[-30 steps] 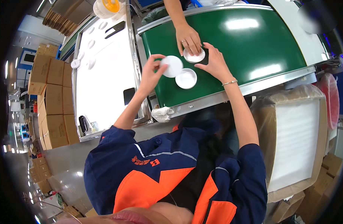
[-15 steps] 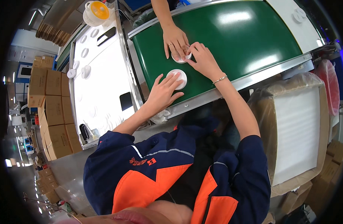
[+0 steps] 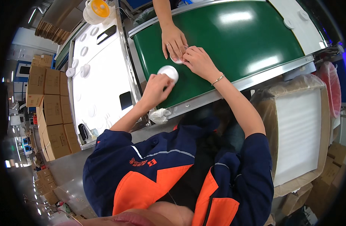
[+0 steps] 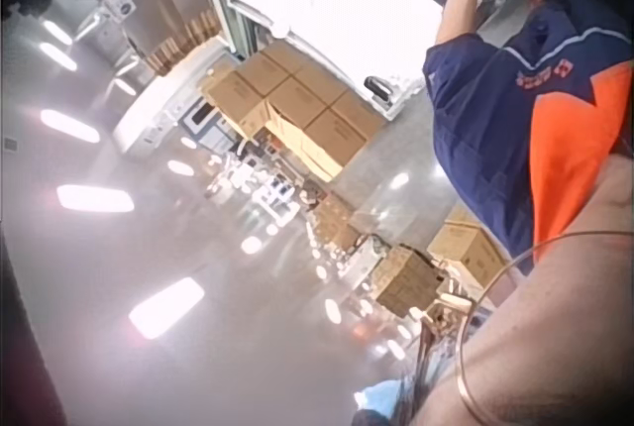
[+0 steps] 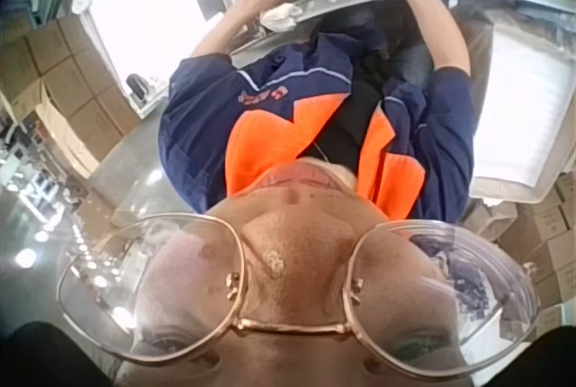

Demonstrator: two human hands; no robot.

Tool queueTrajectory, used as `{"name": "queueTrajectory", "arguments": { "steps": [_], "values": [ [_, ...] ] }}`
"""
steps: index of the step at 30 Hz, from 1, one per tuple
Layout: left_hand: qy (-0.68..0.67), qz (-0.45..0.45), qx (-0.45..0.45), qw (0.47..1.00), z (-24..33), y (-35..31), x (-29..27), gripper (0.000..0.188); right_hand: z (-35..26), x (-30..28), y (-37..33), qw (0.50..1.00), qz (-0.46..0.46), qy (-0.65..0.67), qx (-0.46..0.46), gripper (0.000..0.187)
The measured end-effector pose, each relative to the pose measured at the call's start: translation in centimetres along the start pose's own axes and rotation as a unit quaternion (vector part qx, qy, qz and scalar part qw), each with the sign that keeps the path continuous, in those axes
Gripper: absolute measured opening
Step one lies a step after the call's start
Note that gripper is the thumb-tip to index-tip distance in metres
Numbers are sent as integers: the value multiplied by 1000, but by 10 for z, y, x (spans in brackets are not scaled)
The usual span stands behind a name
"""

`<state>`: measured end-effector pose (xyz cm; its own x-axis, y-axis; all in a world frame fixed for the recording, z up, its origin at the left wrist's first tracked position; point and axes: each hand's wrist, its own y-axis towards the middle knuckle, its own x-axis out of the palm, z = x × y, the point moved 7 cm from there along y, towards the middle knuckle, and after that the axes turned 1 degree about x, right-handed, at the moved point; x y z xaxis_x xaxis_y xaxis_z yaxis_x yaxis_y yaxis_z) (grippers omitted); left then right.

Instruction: The recorder is cleaning, inspecting, and packing white plastic lids into boxes on a factory assembly line.

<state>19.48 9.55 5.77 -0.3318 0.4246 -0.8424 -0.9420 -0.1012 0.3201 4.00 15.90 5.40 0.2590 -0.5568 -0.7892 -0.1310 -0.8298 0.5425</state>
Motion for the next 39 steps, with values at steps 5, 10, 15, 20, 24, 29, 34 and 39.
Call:
{"name": "queueTrajectory", "arguments": {
  "steps": [5, 10, 15, 20, 24, 29, 34, 39],
  "values": [
    [14, 24, -82, 996, -24, 25, 17, 26, -1, 4, -2, 999, -20, 16, 20, 9],
    [101, 8, -95, 990, -30, 36, 23, 23, -2, -2, 1, 998, -16, 53, 40, 14],
    [97, 34, -102, 989, -30, 34, 21, 20, 21, -18, -10, 993, 84, 31, 84, 34],
    [85, 59, -109, 989, -31, 29, 15, 17, 19, -23, -7, 983, 93, 100, 127, 55],
    [83, 61, -126, 987, -31, 28, 12, 17, 21, -13, -10, 986, 52, 101, 122, 57],
    [88, 72, -141, 983, -33, 27, 8, 18, 19, -6, -10, 986, 4, 99, 132, 52],
    [136, 69, -198, 968, -41, 23, 7, 22, 17, -3, -9, 981, -26, 128, 142, 40],
    [130, 90, -178, 971, -36, 19, 6, 22, 26, -1, -12, 964, -9, 193, 182, 12]
  ]
}}
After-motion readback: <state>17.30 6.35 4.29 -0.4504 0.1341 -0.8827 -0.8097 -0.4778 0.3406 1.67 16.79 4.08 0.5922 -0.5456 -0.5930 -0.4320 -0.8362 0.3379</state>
